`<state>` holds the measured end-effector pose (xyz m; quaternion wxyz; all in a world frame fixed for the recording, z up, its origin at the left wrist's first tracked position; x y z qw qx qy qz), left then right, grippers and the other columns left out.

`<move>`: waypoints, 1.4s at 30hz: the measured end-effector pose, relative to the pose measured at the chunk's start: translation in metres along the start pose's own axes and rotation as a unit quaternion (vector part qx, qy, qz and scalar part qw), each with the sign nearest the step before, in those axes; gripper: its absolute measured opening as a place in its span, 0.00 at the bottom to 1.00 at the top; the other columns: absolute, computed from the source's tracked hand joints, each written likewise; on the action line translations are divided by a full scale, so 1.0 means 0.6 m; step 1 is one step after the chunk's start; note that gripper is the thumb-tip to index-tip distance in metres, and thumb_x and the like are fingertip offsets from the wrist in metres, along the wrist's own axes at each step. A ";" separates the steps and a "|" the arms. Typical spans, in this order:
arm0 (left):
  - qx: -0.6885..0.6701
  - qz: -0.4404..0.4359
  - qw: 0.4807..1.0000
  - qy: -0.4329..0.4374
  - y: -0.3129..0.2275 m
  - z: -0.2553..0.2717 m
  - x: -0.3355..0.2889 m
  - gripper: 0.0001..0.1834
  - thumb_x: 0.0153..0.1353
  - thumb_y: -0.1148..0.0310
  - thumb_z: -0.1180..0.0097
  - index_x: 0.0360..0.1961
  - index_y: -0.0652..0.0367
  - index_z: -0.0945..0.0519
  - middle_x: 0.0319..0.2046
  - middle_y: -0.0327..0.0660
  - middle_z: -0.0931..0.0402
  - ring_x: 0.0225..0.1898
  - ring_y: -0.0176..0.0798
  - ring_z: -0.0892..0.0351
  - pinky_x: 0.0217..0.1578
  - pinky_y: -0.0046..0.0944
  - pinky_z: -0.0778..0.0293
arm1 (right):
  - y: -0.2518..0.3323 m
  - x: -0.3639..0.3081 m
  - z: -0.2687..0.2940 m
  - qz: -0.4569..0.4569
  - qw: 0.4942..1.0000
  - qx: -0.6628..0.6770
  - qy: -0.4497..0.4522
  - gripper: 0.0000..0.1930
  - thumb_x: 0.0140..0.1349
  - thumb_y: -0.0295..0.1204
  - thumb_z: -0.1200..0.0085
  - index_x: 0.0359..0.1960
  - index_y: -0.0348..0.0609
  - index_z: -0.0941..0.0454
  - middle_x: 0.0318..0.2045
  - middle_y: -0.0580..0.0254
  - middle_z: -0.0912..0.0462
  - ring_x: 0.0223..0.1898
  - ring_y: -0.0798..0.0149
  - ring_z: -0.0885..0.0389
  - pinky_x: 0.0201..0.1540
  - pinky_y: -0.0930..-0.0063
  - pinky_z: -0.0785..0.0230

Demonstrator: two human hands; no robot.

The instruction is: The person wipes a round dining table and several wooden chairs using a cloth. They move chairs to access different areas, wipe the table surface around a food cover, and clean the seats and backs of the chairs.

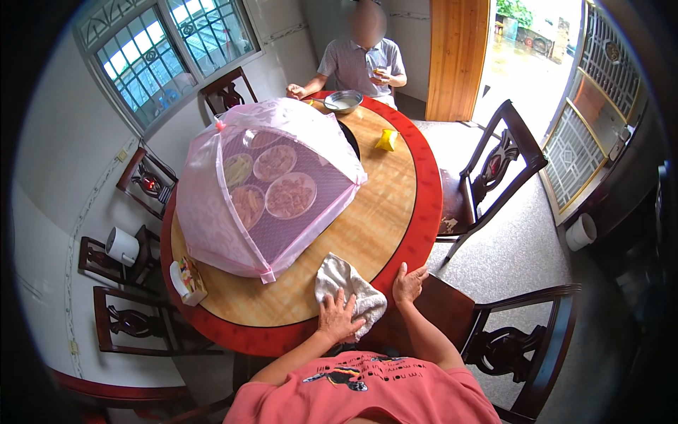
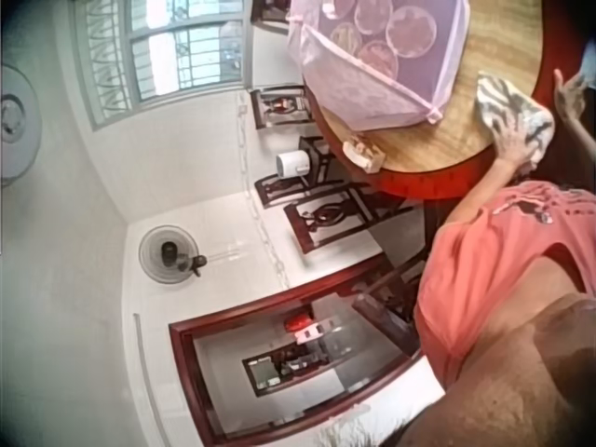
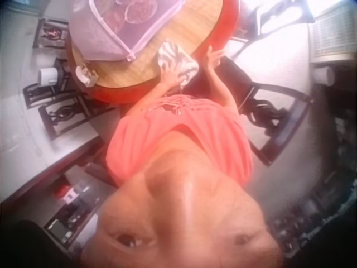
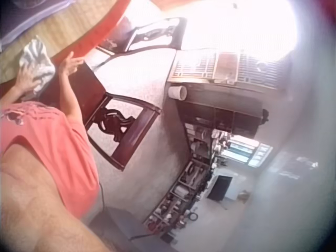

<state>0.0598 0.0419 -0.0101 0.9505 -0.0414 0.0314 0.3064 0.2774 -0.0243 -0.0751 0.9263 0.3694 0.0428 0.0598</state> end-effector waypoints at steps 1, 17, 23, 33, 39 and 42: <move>0.000 -0.001 1.000 -0.001 0.000 0.000 0.000 0.40 0.47 0.37 0.48 0.59 0.49 0.32 0.62 0.53 0.44 0.55 0.64 0.43 0.51 0.64 0.41 | -0.001 0.000 -0.001 0.000 1.000 0.000 0.000 0.39 0.59 0.51 0.53 0.59 0.29 0.50 0.56 0.42 0.41 0.47 0.40 0.28 0.47 0.51 0.34; -0.012 -0.017 0.999 -0.039 -0.005 0.016 -0.011 0.40 0.46 0.39 0.46 0.57 0.53 0.30 0.60 0.56 0.43 0.52 0.60 0.40 0.49 0.59 0.36 | -0.003 -0.007 -0.001 -0.004 1.000 0.008 0.010 0.39 0.59 0.51 0.53 0.59 0.29 0.49 0.56 0.41 0.41 0.48 0.40 0.28 0.47 0.51 0.34; -0.032 -0.011 0.998 -0.054 -0.023 0.011 0.003 0.42 0.47 0.41 0.46 0.56 0.62 0.31 0.59 0.57 0.41 0.50 0.57 0.37 0.50 0.54 0.36 | -0.001 -0.002 -0.007 -0.008 0.996 0.011 0.088 0.46 0.58 0.56 0.55 0.62 0.27 0.57 0.60 0.40 0.46 0.55 0.39 0.35 0.52 0.47 0.39; -0.096 0.033 0.994 -0.046 -0.047 0.013 0.042 0.42 0.48 0.40 0.46 0.51 0.69 0.32 0.57 0.55 0.38 0.50 0.57 0.35 0.50 0.49 0.33 | 0.011 -0.022 0.076 0.152 0.981 0.121 -0.016 0.31 0.60 0.42 0.50 0.58 0.34 0.43 0.54 0.42 0.37 0.56 0.42 0.38 0.57 0.56 0.44; -0.295 -0.034 0.941 -0.161 0.014 0.059 0.034 0.13 0.52 0.65 0.46 0.33 0.65 0.21 0.31 0.48 0.22 0.35 0.53 0.26 0.41 0.46 0.31 | 0.115 -0.131 0.095 0.345 0.935 0.072 -0.032 0.30 0.51 0.35 0.43 0.55 0.37 0.39 0.51 0.48 0.34 0.54 0.49 0.37 0.58 0.54 0.49; -0.253 0.011 0.942 -0.220 0.057 0.064 0.016 0.10 0.51 0.70 0.47 0.32 0.65 0.21 0.31 0.49 0.22 0.33 0.53 0.25 0.39 0.45 0.29 | 0.154 -0.176 0.066 0.434 0.900 0.036 0.028 0.28 0.49 0.33 0.45 0.54 0.40 0.37 0.52 0.54 0.34 0.55 0.52 0.38 0.59 0.51 0.53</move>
Point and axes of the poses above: each hand's wrist, its own x-axis towards the middle knuckle, its own z-axis out of the back of the hand, y = z × x, the point moved 7 cm from there along x, towards the middle knuckle
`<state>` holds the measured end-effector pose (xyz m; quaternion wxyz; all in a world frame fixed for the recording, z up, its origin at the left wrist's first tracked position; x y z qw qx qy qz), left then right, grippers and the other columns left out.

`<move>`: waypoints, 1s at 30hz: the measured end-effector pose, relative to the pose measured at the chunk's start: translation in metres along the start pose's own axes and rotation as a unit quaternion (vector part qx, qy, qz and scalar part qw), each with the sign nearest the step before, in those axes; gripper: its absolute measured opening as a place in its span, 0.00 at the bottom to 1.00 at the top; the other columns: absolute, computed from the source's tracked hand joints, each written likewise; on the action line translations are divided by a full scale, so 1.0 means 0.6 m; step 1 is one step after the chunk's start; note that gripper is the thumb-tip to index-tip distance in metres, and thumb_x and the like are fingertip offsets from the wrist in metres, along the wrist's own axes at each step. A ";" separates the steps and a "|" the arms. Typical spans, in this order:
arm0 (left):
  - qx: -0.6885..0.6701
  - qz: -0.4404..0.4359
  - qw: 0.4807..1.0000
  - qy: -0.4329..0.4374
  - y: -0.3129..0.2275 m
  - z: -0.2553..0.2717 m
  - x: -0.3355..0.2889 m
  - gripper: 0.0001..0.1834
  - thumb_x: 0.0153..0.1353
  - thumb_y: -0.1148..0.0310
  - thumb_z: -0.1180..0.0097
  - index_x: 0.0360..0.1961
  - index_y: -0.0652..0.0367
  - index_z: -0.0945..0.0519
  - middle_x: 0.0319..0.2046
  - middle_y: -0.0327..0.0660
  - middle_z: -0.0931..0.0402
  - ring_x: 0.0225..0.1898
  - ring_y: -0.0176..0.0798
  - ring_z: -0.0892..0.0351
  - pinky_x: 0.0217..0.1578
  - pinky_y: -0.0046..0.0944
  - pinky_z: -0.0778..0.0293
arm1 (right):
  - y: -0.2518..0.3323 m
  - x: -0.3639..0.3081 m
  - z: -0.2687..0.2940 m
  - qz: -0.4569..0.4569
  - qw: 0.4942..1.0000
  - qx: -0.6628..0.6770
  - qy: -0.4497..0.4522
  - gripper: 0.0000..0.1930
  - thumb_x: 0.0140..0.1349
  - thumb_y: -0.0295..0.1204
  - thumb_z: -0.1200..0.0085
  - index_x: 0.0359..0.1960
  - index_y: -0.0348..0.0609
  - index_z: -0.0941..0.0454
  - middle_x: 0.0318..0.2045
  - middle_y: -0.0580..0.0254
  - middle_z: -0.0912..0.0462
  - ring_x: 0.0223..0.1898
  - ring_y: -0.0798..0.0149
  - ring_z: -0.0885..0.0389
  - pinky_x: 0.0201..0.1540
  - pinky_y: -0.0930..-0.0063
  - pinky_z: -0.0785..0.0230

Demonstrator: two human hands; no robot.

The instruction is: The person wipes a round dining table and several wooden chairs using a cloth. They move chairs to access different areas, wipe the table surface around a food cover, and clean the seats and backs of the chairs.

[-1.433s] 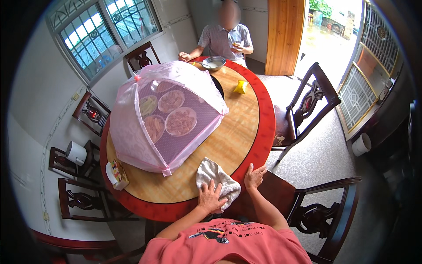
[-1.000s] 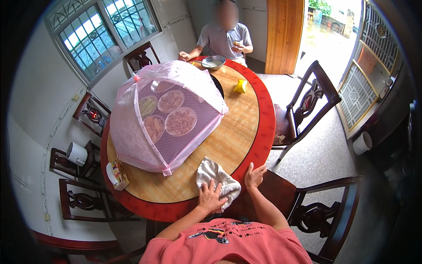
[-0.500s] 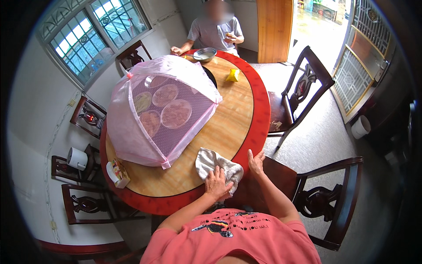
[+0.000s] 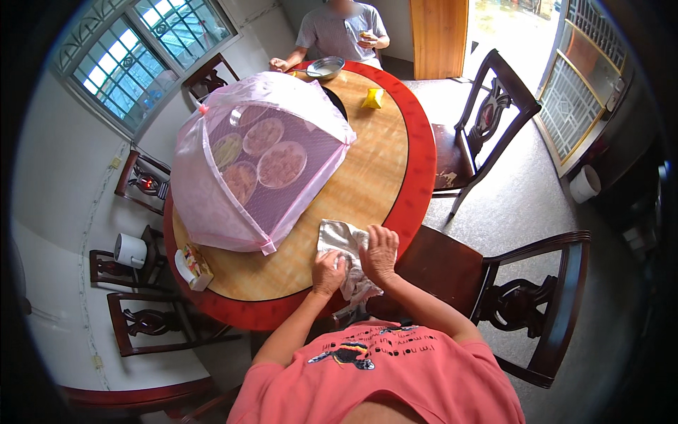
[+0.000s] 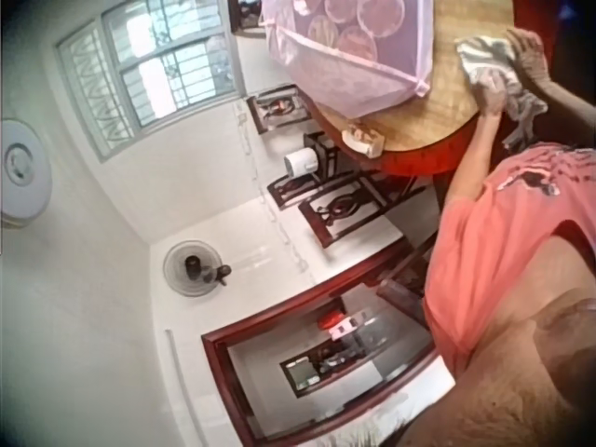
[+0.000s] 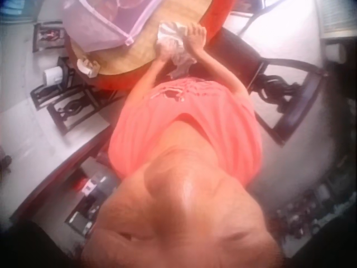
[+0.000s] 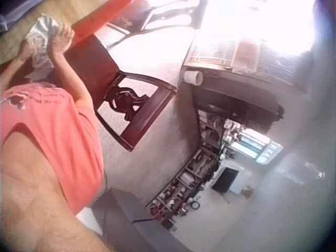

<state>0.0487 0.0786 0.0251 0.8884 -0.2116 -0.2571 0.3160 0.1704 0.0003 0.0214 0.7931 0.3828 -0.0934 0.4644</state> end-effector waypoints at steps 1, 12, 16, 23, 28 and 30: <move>-0.004 0.029 1.000 -0.005 0.014 0.006 -0.008 0.09 0.51 0.71 0.47 0.31 0.65 0.21 0.30 0.49 0.22 0.33 0.52 0.25 0.39 0.44 0.29 | 0.016 -0.003 -0.021 0.039 0.999 -0.008 0.037 0.26 0.51 0.33 0.48 0.53 0.41 0.37 0.52 0.55 0.33 0.55 0.53 0.38 0.60 0.50 0.54; -0.010 -0.001 1.000 0.024 0.036 0.007 -0.043 0.08 0.50 0.78 0.50 0.32 0.65 0.22 0.31 0.49 0.22 0.34 0.51 0.25 0.38 0.43 0.27 | 0.041 -0.011 -0.063 0.127 0.964 -0.012 0.231 0.27 0.43 0.44 0.43 0.45 0.42 0.26 0.49 0.57 0.31 0.55 0.55 0.38 0.56 0.53 0.49; -0.011 -0.024 0.998 -0.058 0.045 0.022 -0.021 0.08 0.49 0.79 0.50 0.32 0.65 0.22 0.30 0.48 0.22 0.34 0.50 0.25 0.37 0.44 0.28 | 0.054 -0.026 -0.047 0.067 0.974 -0.055 0.208 0.37 0.46 0.48 0.42 0.57 0.43 0.36 0.60 0.56 0.40 0.62 0.50 0.46 0.62 0.39 0.62; 0.002 0.044 0.992 -0.116 0.081 0.013 0.033 0.07 0.50 0.79 0.51 0.31 0.65 0.23 0.30 0.48 0.22 0.33 0.50 0.27 0.37 0.44 0.30 | 0.034 -0.095 -0.068 0.013 0.948 -0.081 0.308 0.31 0.55 0.54 0.54 0.59 0.58 0.37 0.62 0.62 0.42 0.65 0.51 0.52 0.60 0.31 0.68; 0.003 0.013 0.995 -0.102 0.104 -0.004 0.060 0.08 0.52 0.78 0.51 0.34 0.65 0.24 0.32 0.47 0.24 0.34 0.50 0.28 0.38 0.45 0.31 | -0.029 -0.065 -0.045 0.002 0.964 -0.094 0.247 0.26 0.55 0.48 0.51 0.57 0.62 0.32 0.62 0.59 0.42 0.65 0.52 0.50 0.63 0.37 0.68; 0.017 -0.001 0.996 -0.092 0.099 -0.007 0.066 0.08 0.52 0.78 0.51 0.34 0.65 0.24 0.31 0.47 0.24 0.34 0.50 0.28 0.38 0.44 0.30 | -0.082 -0.046 -0.032 -0.027 0.977 -0.114 0.181 0.26 0.54 0.45 0.49 0.56 0.61 0.32 0.63 0.58 0.43 0.65 0.50 0.50 0.63 0.37 0.69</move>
Point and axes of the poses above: each hand's wrist, its own x-axis towards the middle knuckle, its own z-axis out of the back of the hand, y = z × x, the point moved 7 cm from there along x, towards the middle knuckle
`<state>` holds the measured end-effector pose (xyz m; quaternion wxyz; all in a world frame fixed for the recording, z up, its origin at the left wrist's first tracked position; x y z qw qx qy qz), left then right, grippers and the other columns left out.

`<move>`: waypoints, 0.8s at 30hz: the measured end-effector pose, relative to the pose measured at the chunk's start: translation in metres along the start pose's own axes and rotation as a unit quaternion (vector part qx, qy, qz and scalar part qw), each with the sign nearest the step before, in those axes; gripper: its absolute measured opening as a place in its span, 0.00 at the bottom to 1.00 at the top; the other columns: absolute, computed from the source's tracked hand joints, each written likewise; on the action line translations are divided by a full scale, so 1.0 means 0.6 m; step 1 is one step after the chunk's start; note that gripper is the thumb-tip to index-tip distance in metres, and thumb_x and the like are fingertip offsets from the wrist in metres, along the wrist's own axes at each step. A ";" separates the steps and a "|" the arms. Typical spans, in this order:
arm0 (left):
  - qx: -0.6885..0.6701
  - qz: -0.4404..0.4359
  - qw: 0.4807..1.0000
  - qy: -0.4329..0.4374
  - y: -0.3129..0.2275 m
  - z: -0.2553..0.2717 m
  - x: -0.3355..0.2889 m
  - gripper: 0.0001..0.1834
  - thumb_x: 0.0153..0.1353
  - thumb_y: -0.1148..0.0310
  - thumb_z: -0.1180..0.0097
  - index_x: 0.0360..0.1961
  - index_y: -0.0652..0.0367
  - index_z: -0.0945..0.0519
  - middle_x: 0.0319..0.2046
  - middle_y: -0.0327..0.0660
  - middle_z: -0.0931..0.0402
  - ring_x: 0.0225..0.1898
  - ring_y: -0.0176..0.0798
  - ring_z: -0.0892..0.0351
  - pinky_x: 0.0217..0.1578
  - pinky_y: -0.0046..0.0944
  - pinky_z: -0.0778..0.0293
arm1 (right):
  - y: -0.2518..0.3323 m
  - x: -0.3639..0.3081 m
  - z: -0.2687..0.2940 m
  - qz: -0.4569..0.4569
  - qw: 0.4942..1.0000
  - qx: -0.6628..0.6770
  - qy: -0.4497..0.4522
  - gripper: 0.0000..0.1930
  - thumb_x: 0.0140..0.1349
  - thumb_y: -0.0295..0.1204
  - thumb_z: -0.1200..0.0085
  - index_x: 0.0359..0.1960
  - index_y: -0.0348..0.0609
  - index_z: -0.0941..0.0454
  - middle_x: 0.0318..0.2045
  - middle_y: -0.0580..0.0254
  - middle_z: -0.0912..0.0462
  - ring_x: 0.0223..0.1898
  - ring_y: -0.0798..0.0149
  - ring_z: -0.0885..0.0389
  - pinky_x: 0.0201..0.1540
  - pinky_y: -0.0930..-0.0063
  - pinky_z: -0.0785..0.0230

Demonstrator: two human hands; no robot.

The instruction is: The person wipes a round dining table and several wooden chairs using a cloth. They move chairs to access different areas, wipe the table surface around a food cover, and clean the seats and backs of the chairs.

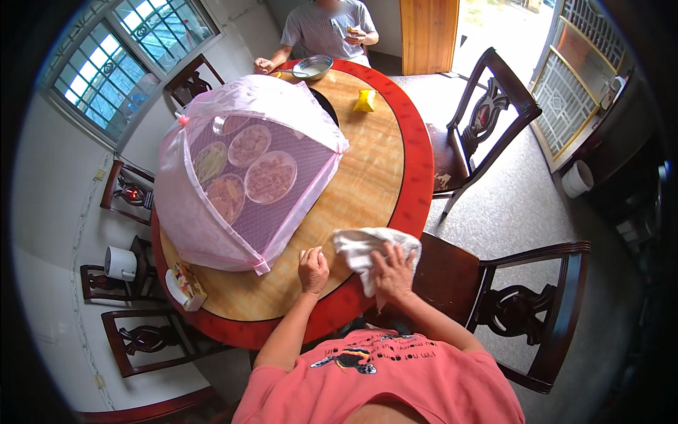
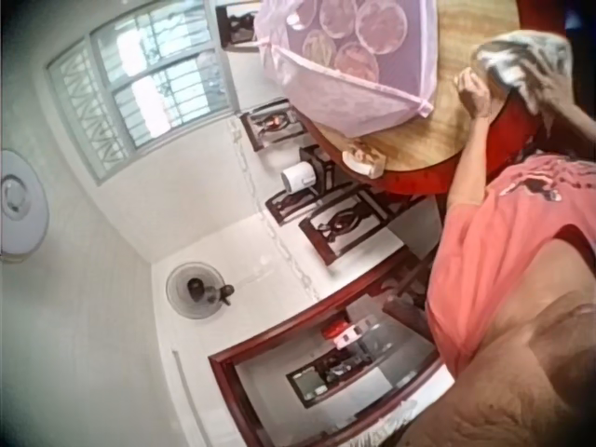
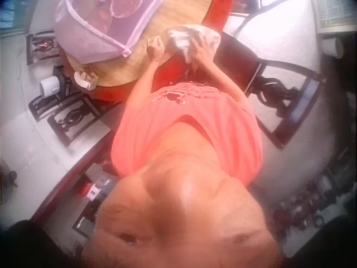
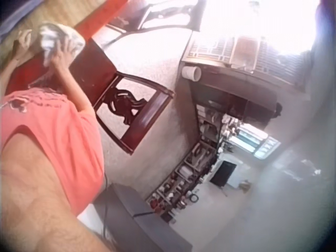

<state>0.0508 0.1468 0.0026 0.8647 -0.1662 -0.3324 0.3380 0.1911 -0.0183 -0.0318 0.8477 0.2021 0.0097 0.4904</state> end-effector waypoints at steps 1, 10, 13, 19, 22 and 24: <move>0.004 -0.008 1.000 0.008 -0.005 -0.006 0.004 0.08 0.52 0.78 0.51 0.34 0.65 0.24 0.31 0.47 0.24 0.34 0.50 0.29 0.38 0.44 0.30 | -0.030 0.007 0.004 -0.025 0.999 0.001 -0.039 0.26 0.53 0.43 0.48 0.56 0.60 0.32 0.63 0.57 0.44 0.65 0.49 0.51 0.63 0.36 0.70; 0.050 -0.089 0.993 0.056 -0.020 -0.048 0.025 0.11 0.51 0.78 0.49 0.38 0.64 0.25 0.35 0.47 0.30 0.37 0.50 0.32 0.40 0.44 0.32 | -0.120 0.044 0.001 -0.353 0.922 0.156 -0.030 0.50 0.52 0.49 0.43 0.64 0.28 0.61 0.63 0.33 0.55 0.58 0.35 0.41 0.57 0.54 0.41; 0.090 -0.085 0.988 0.090 -0.020 -0.067 0.021 0.13 0.53 0.74 0.50 0.41 0.63 0.26 0.35 0.46 0.32 0.38 0.49 0.33 0.41 0.44 0.34 | -0.157 0.082 -0.001 -0.373 0.920 0.114 -0.037 0.48 0.54 0.49 0.45 0.62 0.24 0.57 0.61 0.31 0.49 0.57 0.36 0.39 0.56 0.55 0.40; 0.109 -0.053 0.983 0.142 -0.021 -0.064 0.030 0.15 0.54 0.71 0.50 0.44 0.61 0.26 0.37 0.45 0.32 0.39 0.48 0.33 0.41 0.45 0.35 | -0.259 0.222 0.017 -0.354 0.930 0.032 -0.099 0.35 0.55 0.39 0.47 0.56 0.26 0.45 0.48 0.37 0.32 0.44 0.39 0.26 0.44 0.54 0.31; 0.106 -0.048 0.982 0.152 -0.017 -0.064 0.030 0.17 0.53 0.71 0.49 0.46 0.60 0.27 0.37 0.44 0.32 0.38 0.48 0.33 0.39 0.46 0.36 | -0.301 0.313 0.026 -0.343 0.936 0.008 -0.081 0.31 0.57 0.39 0.49 0.56 0.28 0.43 0.44 0.41 0.30 0.41 0.41 0.25 0.42 0.54 0.29; 0.093 -0.040 0.981 0.165 -0.016 -0.070 0.029 0.17 0.52 0.71 0.49 0.46 0.60 0.27 0.37 0.44 0.32 0.38 0.49 0.33 0.38 0.47 0.36 | -0.339 0.375 0.026 -0.303 0.948 -0.019 -0.095 0.29 0.58 0.39 0.52 0.54 0.30 0.41 0.44 0.43 0.29 0.41 0.41 0.25 0.41 0.54 0.29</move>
Point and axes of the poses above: each hand's wrist, its own x-axis towards the middle knuckle, its own z-axis out of the back of the hand, y = z × x, the point moved 7 cm from there along x, towards the middle knuckle
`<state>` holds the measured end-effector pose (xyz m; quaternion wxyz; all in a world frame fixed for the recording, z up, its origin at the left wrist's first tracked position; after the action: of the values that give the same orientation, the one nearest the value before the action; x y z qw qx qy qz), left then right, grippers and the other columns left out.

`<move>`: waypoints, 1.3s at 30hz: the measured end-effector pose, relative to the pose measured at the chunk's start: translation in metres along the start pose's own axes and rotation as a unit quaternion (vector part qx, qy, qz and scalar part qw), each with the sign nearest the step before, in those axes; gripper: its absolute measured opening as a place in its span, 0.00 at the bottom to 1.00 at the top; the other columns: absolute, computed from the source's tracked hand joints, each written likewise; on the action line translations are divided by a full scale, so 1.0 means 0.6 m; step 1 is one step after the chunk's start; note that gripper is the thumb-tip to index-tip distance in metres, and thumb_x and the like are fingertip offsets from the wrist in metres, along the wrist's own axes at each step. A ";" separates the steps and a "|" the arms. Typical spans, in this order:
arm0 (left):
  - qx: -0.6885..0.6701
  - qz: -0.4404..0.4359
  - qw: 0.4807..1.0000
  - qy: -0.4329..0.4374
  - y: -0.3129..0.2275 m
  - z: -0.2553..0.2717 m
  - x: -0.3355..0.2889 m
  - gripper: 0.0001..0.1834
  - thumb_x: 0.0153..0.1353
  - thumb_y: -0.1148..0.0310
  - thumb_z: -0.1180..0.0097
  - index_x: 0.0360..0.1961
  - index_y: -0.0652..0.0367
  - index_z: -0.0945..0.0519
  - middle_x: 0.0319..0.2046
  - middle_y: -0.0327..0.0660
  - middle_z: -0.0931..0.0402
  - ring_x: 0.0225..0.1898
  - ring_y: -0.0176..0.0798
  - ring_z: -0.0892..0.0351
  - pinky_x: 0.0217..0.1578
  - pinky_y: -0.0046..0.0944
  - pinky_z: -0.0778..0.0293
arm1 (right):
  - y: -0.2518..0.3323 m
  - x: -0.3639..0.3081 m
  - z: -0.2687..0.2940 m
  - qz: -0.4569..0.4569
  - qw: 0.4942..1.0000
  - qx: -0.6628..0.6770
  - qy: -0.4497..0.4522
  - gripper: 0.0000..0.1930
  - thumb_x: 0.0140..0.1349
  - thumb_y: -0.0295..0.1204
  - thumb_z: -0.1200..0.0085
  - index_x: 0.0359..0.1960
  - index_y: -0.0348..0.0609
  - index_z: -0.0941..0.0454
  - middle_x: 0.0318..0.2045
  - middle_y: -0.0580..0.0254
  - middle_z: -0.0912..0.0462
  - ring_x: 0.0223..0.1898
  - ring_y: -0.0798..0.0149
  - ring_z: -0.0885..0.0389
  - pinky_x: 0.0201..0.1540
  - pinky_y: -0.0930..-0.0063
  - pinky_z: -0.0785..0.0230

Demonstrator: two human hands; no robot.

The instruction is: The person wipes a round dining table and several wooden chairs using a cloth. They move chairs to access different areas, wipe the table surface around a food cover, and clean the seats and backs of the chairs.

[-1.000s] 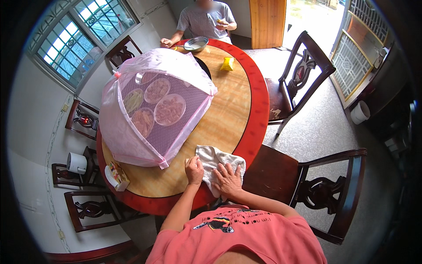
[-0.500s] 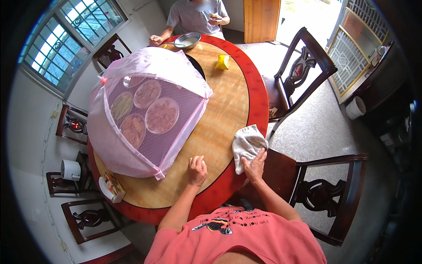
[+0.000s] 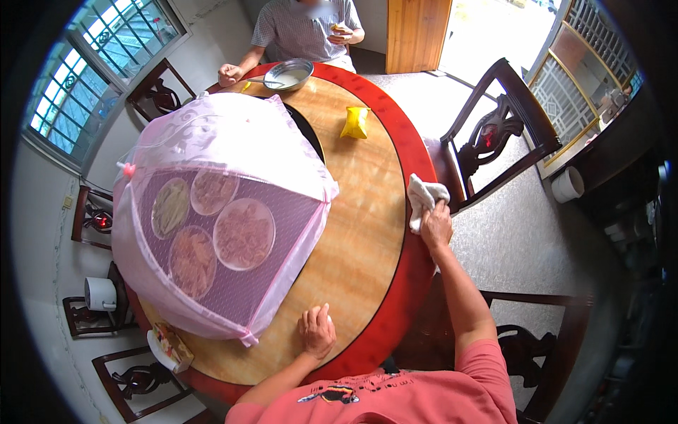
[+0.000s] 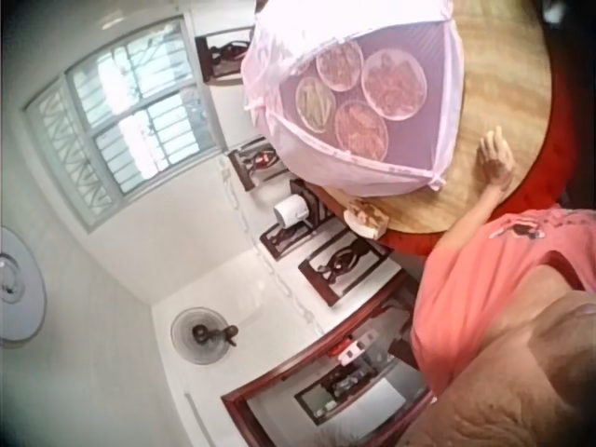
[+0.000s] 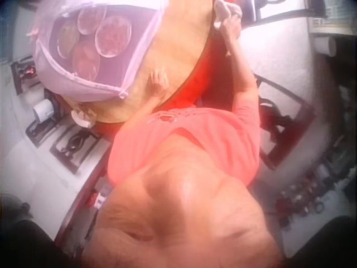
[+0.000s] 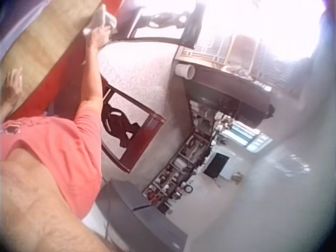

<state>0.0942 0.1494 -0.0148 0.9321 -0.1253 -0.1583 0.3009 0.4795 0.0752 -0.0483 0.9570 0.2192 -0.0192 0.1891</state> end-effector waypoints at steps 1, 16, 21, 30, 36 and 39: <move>-0.004 0.004 1.000 0.007 0.001 -0.002 0.000 0.18 0.52 0.71 0.49 0.46 0.60 0.27 0.37 0.44 0.32 0.38 0.49 0.33 0.38 0.47 0.37 | 0.011 0.031 -0.004 0.008 1.000 0.004 0.010 0.27 0.58 0.39 0.53 0.54 0.33 0.40 0.46 0.42 0.30 0.42 0.40 0.26 0.42 0.52 0.29; 0.000 -0.001 0.998 0.063 0.004 -0.005 -0.001 0.20 0.51 0.65 0.48 0.46 0.59 0.26 0.37 0.41 0.31 0.35 0.48 0.32 0.33 0.49 0.37 | 0.193 0.347 -0.102 0.090 0.982 -0.148 0.075 0.26 0.59 0.49 0.60 0.61 0.67 0.36 0.65 0.56 0.47 0.64 0.37 0.49 0.58 0.34 0.53; -0.002 -0.002 0.999 0.054 0.001 0.001 0.009 0.19 0.50 0.66 0.47 0.45 0.59 0.26 0.37 0.41 0.31 0.35 0.48 0.32 0.33 0.48 0.36 | 0.191 0.348 -0.111 0.112 0.984 -0.116 0.074 0.25 0.58 0.48 0.58 0.60 0.68 0.34 0.66 0.63 0.47 0.66 0.42 0.54 0.59 0.34 0.56; -0.011 -0.006 0.999 0.034 0.003 0.008 0.013 0.19 0.49 0.67 0.47 0.44 0.59 0.26 0.37 0.41 0.31 0.35 0.48 0.32 0.33 0.48 0.36 | 0.176 0.105 -0.063 0.272 0.959 -0.076 0.036 0.26 0.55 0.46 0.51 0.55 0.51 0.30 0.63 0.61 0.41 0.66 0.45 0.53 0.61 0.37 0.58; -0.005 -0.011 1.000 0.016 0.001 0.004 0.009 0.18 0.50 0.66 0.48 0.44 0.58 0.25 0.36 0.40 0.31 0.35 0.45 0.31 0.32 0.47 0.37 | 0.165 -0.118 0.000 0.316 0.943 -0.055 0.083 0.26 0.51 0.47 0.47 0.51 0.50 0.26 0.61 0.61 0.39 0.66 0.44 0.53 0.61 0.33 0.63; 0.001 -0.005 1.000 0.020 0.007 0.000 0.001 0.20 0.47 0.66 0.48 0.44 0.57 0.25 0.37 0.40 0.31 0.36 0.46 0.32 0.34 0.47 0.37 | 0.161 -0.257 0.013 0.349 0.927 -0.033 0.132 0.26 0.47 0.48 0.43 0.47 0.51 0.23 0.61 0.60 0.38 0.67 0.42 0.55 0.60 0.30 0.67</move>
<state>0.0924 0.1531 -0.0158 0.9367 -0.1291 -0.1403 0.2936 0.3012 0.0977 -0.0198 0.8308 0.1397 0.0259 0.5381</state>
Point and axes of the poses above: each hand's wrist, its own x-axis towards the middle knuckle, its own z-axis out of the back of the hand, y = z × x, the point moved 7 cm from there along x, towards the middle knuckle
